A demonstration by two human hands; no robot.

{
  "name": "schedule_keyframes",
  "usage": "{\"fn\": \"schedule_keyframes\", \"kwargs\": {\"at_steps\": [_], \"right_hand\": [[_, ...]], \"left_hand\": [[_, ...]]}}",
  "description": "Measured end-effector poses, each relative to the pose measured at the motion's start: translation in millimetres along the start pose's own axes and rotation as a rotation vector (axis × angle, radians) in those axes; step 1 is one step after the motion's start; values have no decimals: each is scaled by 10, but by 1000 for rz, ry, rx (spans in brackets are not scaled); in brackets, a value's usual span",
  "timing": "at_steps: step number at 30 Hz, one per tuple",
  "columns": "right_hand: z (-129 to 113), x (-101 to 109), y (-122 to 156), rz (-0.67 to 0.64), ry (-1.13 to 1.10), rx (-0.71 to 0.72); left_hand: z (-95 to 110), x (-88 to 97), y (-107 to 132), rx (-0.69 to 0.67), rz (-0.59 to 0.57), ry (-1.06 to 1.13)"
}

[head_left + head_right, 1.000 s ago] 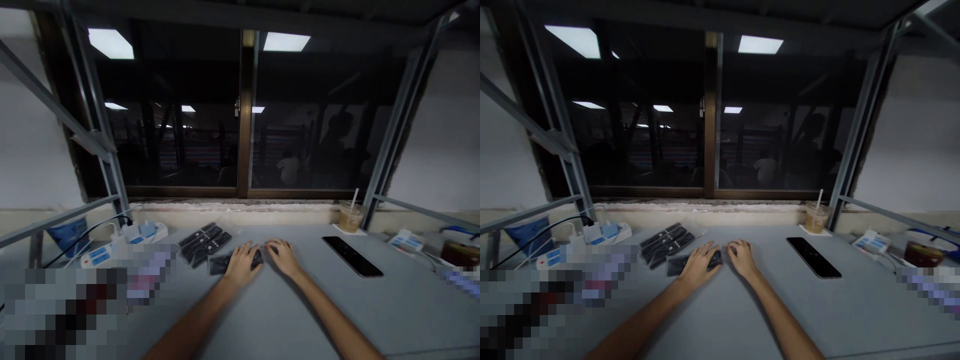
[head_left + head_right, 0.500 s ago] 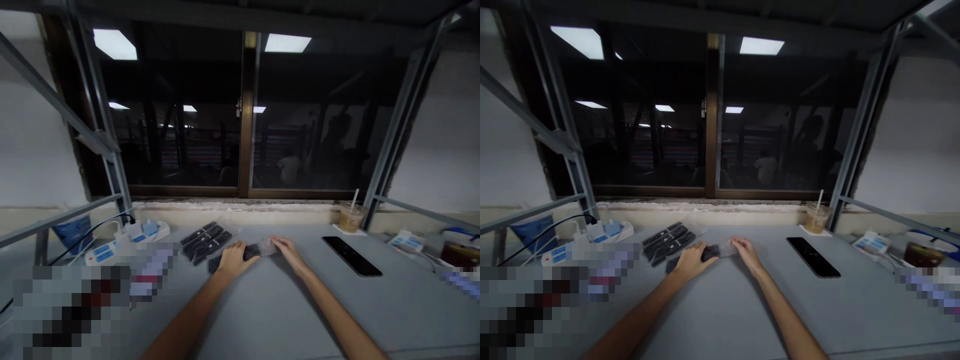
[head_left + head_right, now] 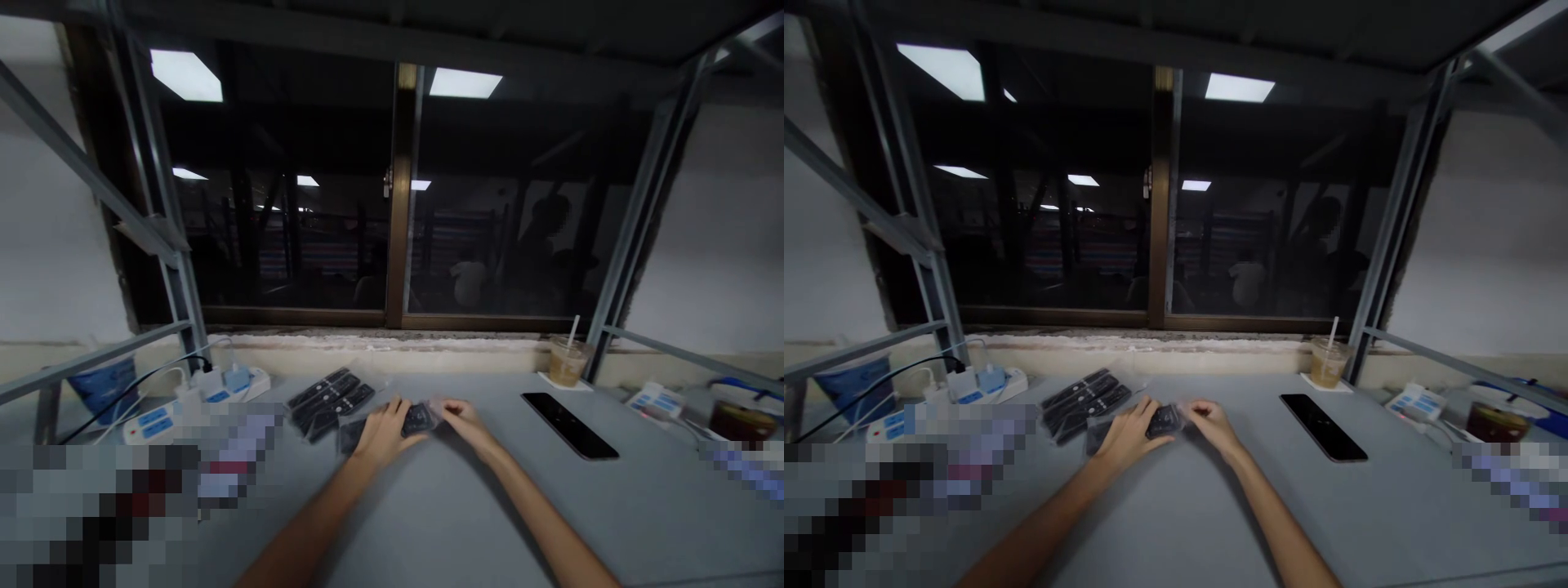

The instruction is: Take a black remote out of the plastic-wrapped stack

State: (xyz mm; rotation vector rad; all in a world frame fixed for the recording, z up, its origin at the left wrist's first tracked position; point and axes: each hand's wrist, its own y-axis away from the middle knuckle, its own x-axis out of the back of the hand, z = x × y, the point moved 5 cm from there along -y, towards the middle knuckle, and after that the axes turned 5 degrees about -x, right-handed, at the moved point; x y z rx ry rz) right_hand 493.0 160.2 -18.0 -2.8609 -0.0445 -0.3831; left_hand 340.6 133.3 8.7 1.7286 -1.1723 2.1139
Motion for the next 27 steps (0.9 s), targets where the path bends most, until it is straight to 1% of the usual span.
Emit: {"fn": "schedule_keyframes", "kwargs": {"at_steps": [4,9,17,19,23,27], "right_hand": [[16,9,12,-17,-40,-40],[-28,-29,66,-65,-76,-69],[-15,-17,98,-127,-4,-159],[-35,-20,119,-156,13,-173],[-96,-62,171,-199,0,-172],[-124,-90,170,-160,-47,-165]], "left_hand": [[32,-26,18,7,10,-20],[-11,-51,29,48,14,2],[54,4,35,-79,28,22],[68,16,34,-79,36,17],[81,22,24,-93,18,-10],[49,74,-2,-95,60,-10]]}}
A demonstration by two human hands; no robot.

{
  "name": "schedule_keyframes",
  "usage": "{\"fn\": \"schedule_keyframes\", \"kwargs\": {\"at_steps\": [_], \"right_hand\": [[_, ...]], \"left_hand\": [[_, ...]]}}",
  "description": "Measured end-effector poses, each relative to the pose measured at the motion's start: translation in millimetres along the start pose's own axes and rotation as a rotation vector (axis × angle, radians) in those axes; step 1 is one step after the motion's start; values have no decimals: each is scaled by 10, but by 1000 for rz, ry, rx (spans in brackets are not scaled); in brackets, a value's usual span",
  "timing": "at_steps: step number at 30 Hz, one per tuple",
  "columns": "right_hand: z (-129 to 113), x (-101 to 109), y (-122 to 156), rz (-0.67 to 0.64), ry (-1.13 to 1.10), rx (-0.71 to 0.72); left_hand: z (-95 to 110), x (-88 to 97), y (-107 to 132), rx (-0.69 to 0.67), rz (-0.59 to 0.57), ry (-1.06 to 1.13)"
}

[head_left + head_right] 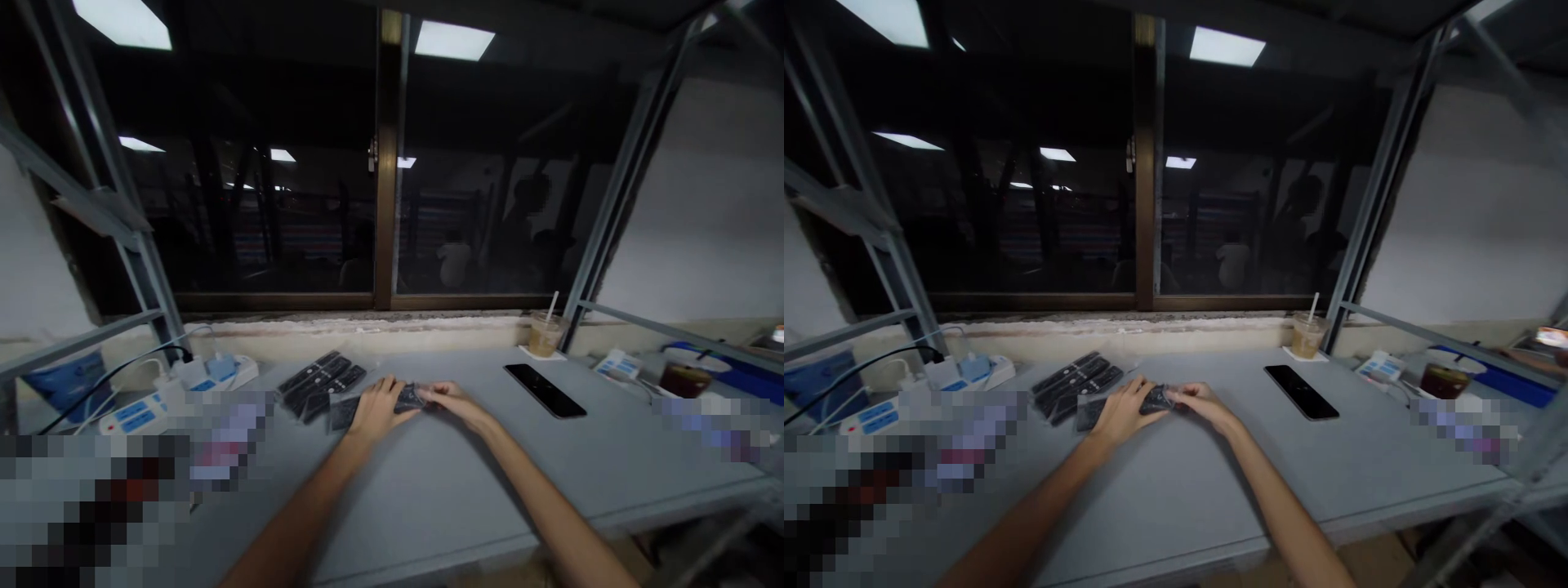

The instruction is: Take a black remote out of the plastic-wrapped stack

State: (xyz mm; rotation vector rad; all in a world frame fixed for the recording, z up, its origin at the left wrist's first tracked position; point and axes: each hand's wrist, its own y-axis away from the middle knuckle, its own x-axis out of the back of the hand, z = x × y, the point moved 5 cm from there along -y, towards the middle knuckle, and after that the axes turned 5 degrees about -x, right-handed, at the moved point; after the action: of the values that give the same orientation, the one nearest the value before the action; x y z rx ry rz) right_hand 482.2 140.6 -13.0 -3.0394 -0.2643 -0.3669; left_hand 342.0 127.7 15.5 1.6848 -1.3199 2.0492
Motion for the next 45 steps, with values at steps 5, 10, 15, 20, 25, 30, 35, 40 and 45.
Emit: {"fn": "schedule_keyframes", "kwargs": {"at_steps": [5,10,15,20,25,30,35,40,45], "right_hand": [[4,-12,-45,54,-41,-11],[-13,10,-46,101,-74,-15],[15,151,-54,213,-159,-21],[127,356,-92,422,-302,-48],[291,635,-74,723,-407,-94],[437,877,-25,931,-441,-112],[508,919,-33,956,-452,-110],[536,872,-64,924,-403,-103],[536,836,-97,904,-253,-66]], "left_hand": [[-66,49,-30,-50,44,-37],[-179,47,-22,-56,58,-84],[-320,37,15,23,58,-106],[-425,-18,69,138,-27,-93],[-423,-78,107,197,-143,-42],[-372,-136,130,170,-202,43],[-251,-129,131,39,-106,85],[-141,-167,170,29,-78,95],[-133,-332,230,131,-159,133]]}}
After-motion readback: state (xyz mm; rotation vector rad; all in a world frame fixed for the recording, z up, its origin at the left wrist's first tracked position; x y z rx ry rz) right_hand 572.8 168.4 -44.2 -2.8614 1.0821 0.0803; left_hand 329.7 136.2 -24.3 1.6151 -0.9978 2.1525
